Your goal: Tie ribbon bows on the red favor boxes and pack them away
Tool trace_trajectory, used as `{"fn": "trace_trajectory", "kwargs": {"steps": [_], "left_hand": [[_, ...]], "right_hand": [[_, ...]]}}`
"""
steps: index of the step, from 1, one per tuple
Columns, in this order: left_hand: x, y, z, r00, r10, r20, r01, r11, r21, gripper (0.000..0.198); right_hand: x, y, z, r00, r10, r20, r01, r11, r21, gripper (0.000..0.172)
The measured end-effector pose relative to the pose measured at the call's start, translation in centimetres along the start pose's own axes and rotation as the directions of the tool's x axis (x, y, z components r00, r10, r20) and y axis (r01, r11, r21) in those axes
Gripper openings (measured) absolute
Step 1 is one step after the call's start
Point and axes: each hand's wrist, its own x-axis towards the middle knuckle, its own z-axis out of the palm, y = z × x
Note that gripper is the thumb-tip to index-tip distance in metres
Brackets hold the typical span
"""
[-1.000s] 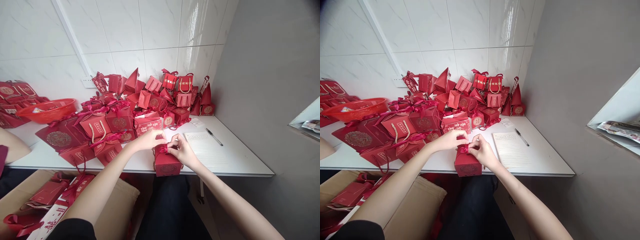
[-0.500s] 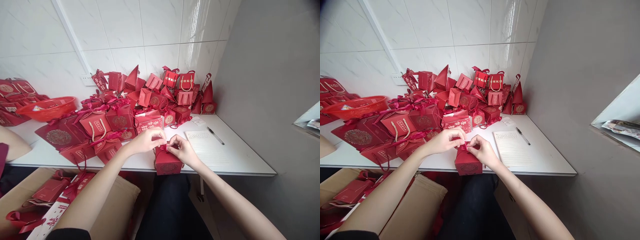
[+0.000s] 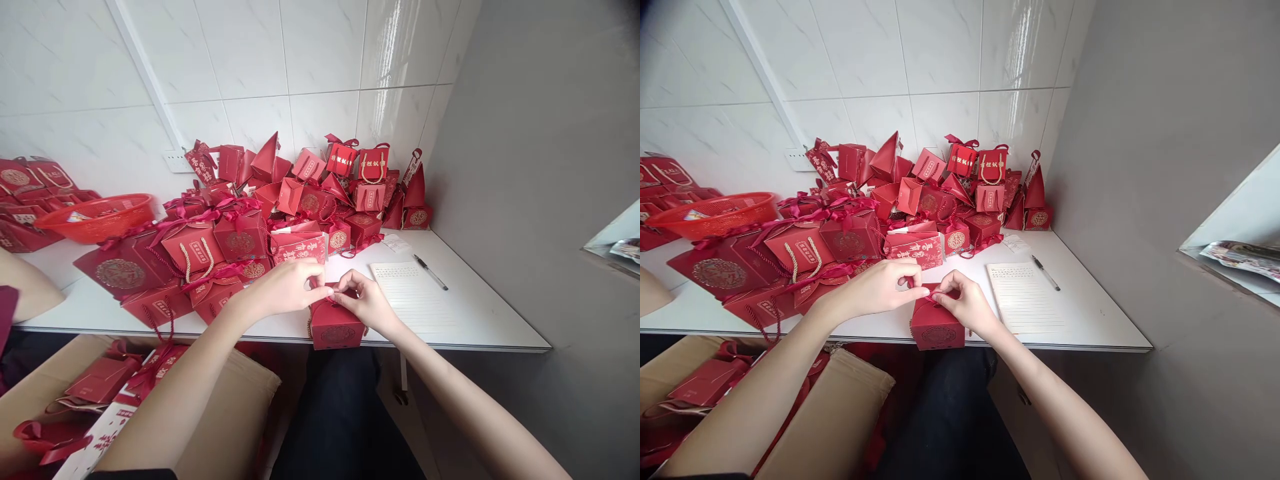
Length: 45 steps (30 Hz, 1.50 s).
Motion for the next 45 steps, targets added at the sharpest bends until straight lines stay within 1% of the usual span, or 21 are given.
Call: {"fn": "trace_trajectory", "kwargs": {"steps": [4, 8, 10, 12, 15, 20, 23, 25, 28, 32, 35, 39, 42, 45], "left_hand": [[-0.5, 0.2, -0.6, 0.999, 0.013, 0.046, -0.016, 0.998, 0.054, 0.008], [-0.7, 0.3, -0.8, 0.992, 0.048, 0.121, -0.059, 0.994, 0.091, 0.019], [-0.6, 0.3, -0.6, 0.988, 0.062, 0.145, -0.077, 0.992, 0.101, 0.021], [-0.4, 0.2, -0.4, 0.988, 0.061, 0.144, -0.077, 0.991, 0.108, 0.021], [0.2, 0.0, 0.0, 0.992, 0.056, 0.112, -0.067, 0.993, 0.1, 0.017], [1.6, -0.6, 0.7, 0.995, 0.056, 0.077, -0.052, 0.998, -0.042, 0.015], [2.6, -1.4, 1.2, 0.995, 0.021, 0.099, -0.004, 0.986, -0.165, 0.014], [3.1, -2.1, 1.8, 0.994, 0.018, 0.111, 0.012, 0.964, -0.264, 0.012], [3.7, -3.2, 2.9, 0.997, 0.027, 0.073, 0.003, 0.92, -0.391, 0.01], [3.9, -4.1, 4.3, 1.0, 0.013, 0.012, -0.004, 0.845, -0.535, 0.015], [3.7, -4.7, 5.2, 0.998, -0.027, -0.048, -0.006, 0.817, -0.576, 0.016], [2.9, -5.2, 6.1, 0.991, -0.051, -0.128, -0.021, 0.864, -0.503, 0.012], [1.9, -5.2, 6.5, 0.981, -0.023, -0.194, -0.061, 0.909, -0.411, 0.01], [0.8, -4.8, 6.6, 0.964, 0.014, -0.267, -0.108, 0.934, -0.342, 0.011]], "right_hand": [[0.0, 0.0, 0.0, 1.0, 0.008, 0.013, -0.009, 1.0, 0.018, 0.021], [0.0, 0.0, 0.0, 1.0, 0.009, 0.009, -0.009, 1.0, 0.008, 0.02], [-0.1, -0.1, 0.1, 1.0, 0.011, 0.005, -0.011, 1.0, -0.003, 0.018], [0.0, -0.1, 0.1, 1.0, 0.015, 0.011, -0.015, 1.0, -0.003, 0.017], [0.0, 0.0, 0.0, 1.0, 0.006, 0.02, -0.006, 1.0, -0.001, 0.015], [0.1, 0.1, 0.0, 1.0, 0.008, 0.011, -0.007, 0.999, -0.032, 0.014], [0.0, 0.1, -0.1, 1.0, 0.026, 0.006, -0.026, 0.999, -0.033, 0.016], [0.0, 0.2, -0.1, 0.999, 0.038, 0.004, -0.038, 0.999, -0.019, 0.018], [-0.1, 0.2, -0.2, 0.999, 0.047, -0.009, -0.047, 0.999, 0.01, 0.022], [-0.1, 0.1, -0.1, 0.999, 0.048, -0.024, -0.047, 0.998, 0.043, 0.028], [-0.1, 0.1, 0.0, 0.999, 0.052, -0.013, -0.05, 0.994, 0.097, 0.031], [-0.1, 0.2, 0.0, 0.998, 0.054, -0.017, -0.052, 0.992, 0.114, 0.033], [-0.1, 0.3, 0.1, 0.999, 0.041, -0.026, -0.038, 0.994, 0.099, 0.034], [-0.2, 0.4, 0.1, 0.999, 0.012, -0.03, -0.01, 0.997, 0.079, 0.033]]}}
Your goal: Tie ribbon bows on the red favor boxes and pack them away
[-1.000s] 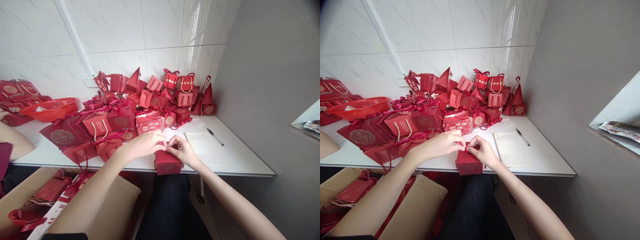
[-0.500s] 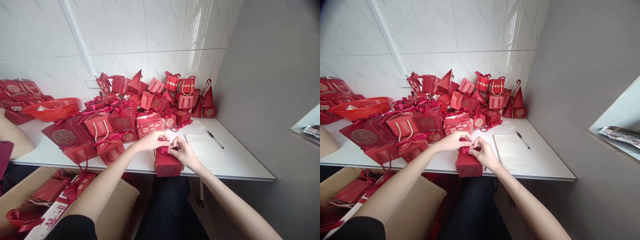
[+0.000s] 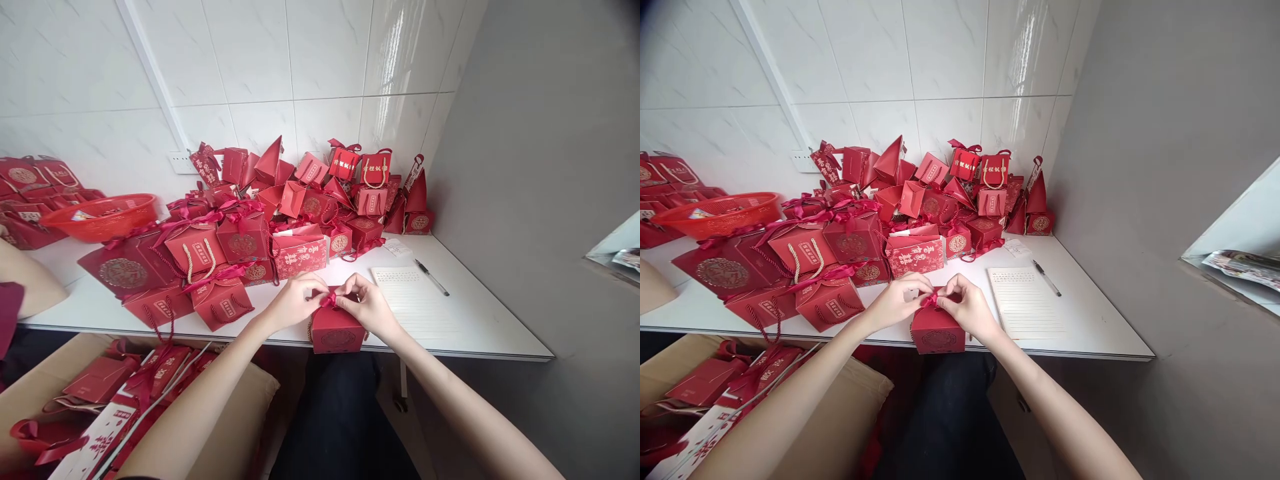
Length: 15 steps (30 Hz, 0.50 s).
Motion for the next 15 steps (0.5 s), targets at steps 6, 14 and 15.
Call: {"fn": "trace_trajectory", "kwargs": {"steps": [6, 14, 15], "left_hand": [[-1.6, 1.6, 0.4, 0.998, -0.061, -0.029, 0.063, 0.996, 0.068, 0.017], [-1.8, 1.8, 2.1, 0.967, -0.178, -0.182, 0.183, 0.983, 0.009, 0.011], [-1.8, 1.7, 2.2, 0.967, -0.192, -0.169, 0.192, 0.981, -0.017, 0.011]], "right_hand": [[-0.1, 0.1, 0.1, 0.997, -0.066, -0.051, 0.06, 0.993, -0.104, 0.027], [-0.1, -0.3, -0.1, 0.997, -0.077, -0.027, 0.072, 0.987, -0.146, 0.019], [-0.1, -0.3, -0.2, 0.997, -0.075, -0.009, 0.073, 0.986, -0.151, 0.018]]}}
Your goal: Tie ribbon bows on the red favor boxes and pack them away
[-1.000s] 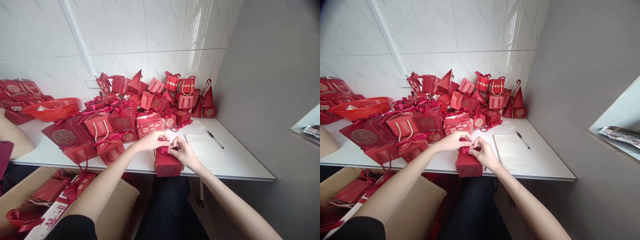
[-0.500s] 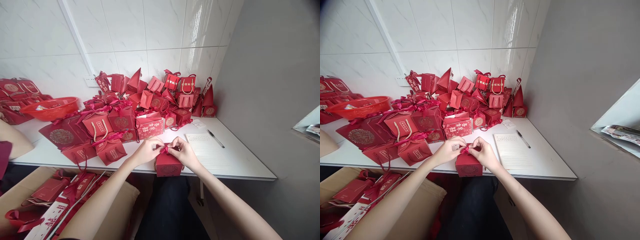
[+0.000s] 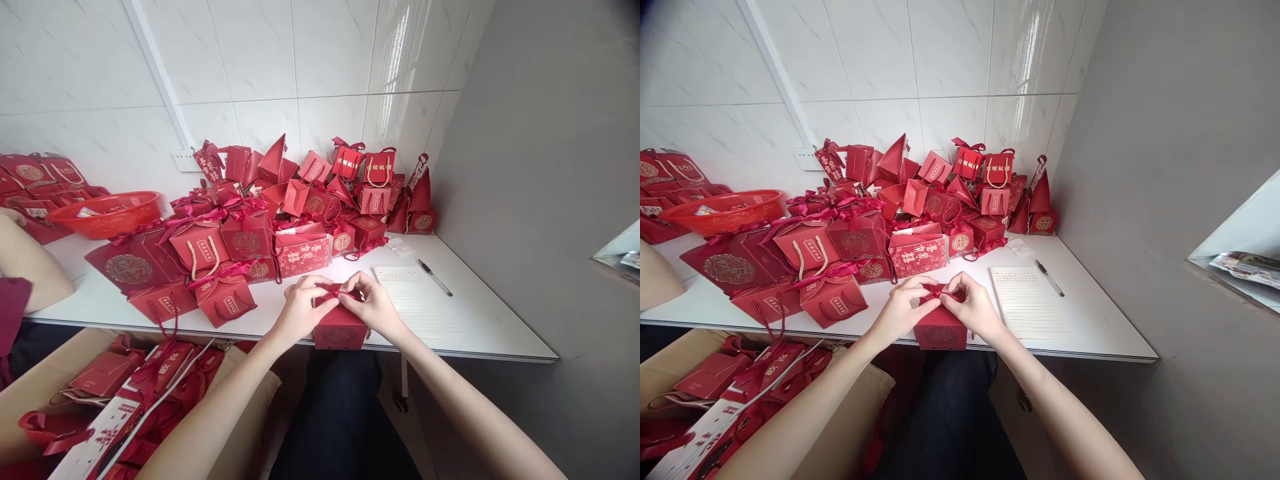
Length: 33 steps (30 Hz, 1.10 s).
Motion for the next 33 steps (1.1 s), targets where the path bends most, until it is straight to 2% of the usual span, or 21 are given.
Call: {"fn": "trace_trajectory", "kwargs": {"steps": [4, 9, 13, 20, 28, 33], "left_hand": [[0.1, -0.3, -0.1, 0.996, -0.043, 0.075, 0.051, 0.993, -0.107, 0.014], [0.4, -0.5, 0.0, 0.987, -0.074, 0.139, 0.097, 0.982, -0.162, 0.014], [0.6, -0.5, 0.1, 0.984, -0.069, 0.164, 0.101, 0.975, -0.196, 0.015], [0.7, -0.7, 0.8, 0.984, -0.097, 0.149, 0.135, 0.953, -0.27, 0.027], [0.5, -1.0, 1.7, 0.983, -0.138, 0.118, 0.173, 0.912, -0.373, 0.027], [0.6, -0.6, 1.8, 0.976, -0.191, 0.104, 0.217, 0.903, -0.37, 0.029]], "right_hand": [[0.3, -0.2, -0.5, 0.998, 0.02, 0.054, -0.017, 0.998, -0.056, 0.016], [0.7, -1.1, -1.2, 0.988, 0.057, 0.142, -0.04, 0.992, -0.117, 0.013], [0.9, -1.3, -1.4, 0.987, 0.049, 0.154, -0.023, 0.986, -0.167, 0.012], [1.1, -1.0, -1.6, 0.991, 0.004, 0.137, 0.025, 0.977, -0.21, 0.009], [0.8, -0.8, -1.6, 0.992, -0.064, 0.111, 0.092, 0.956, -0.278, 0.008], [0.8, -0.8, -1.8, 0.986, -0.115, 0.121, 0.149, 0.931, -0.334, 0.008]]}}
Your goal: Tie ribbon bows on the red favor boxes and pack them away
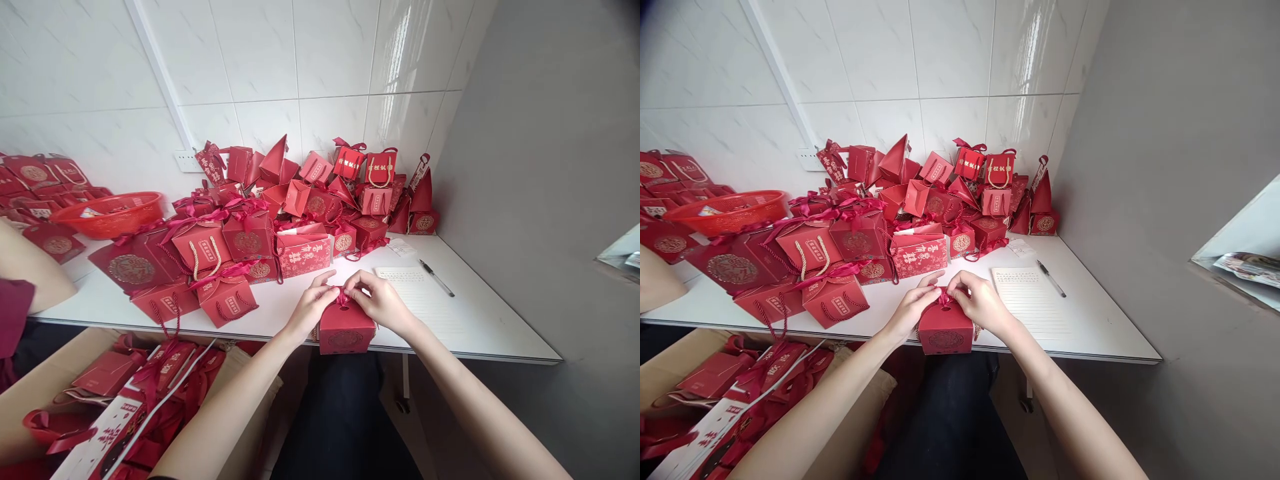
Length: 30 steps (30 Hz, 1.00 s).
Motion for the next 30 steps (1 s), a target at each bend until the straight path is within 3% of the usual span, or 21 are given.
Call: {"fn": "trace_trajectory", "kwargs": {"steps": [9, 16, 19, 30], "left_hand": [[0.2, -0.2, -0.2, 0.997, 0.073, 0.02, -0.073, 0.996, 0.05, 0.031], [0.0, 0.0, -0.1, 0.999, 0.05, 0.0, -0.05, 0.999, 0.02, 0.033], [0.1, 0.1, -0.2, 0.999, 0.038, -0.002, -0.038, 0.999, -0.015, 0.037], [0.1, -0.1, -0.6, 0.998, 0.064, -0.014, -0.065, 0.997, -0.049, 0.04]], "right_hand": [[0.0, -0.1, -0.4, 0.999, -0.036, 0.022, 0.036, 0.999, -0.001, 0.009], [-0.8, -0.8, -0.9, 0.973, -0.224, 0.054, 0.23, 0.956, -0.183, 0.018], [-1.2, -1.2, -1.1, 0.953, -0.294, 0.067, 0.301, 0.903, -0.307, 0.01], [-1.0, -1.8, -0.9, 0.861, -0.487, 0.145, 0.457, 0.618, -0.64, 0.02]]}}
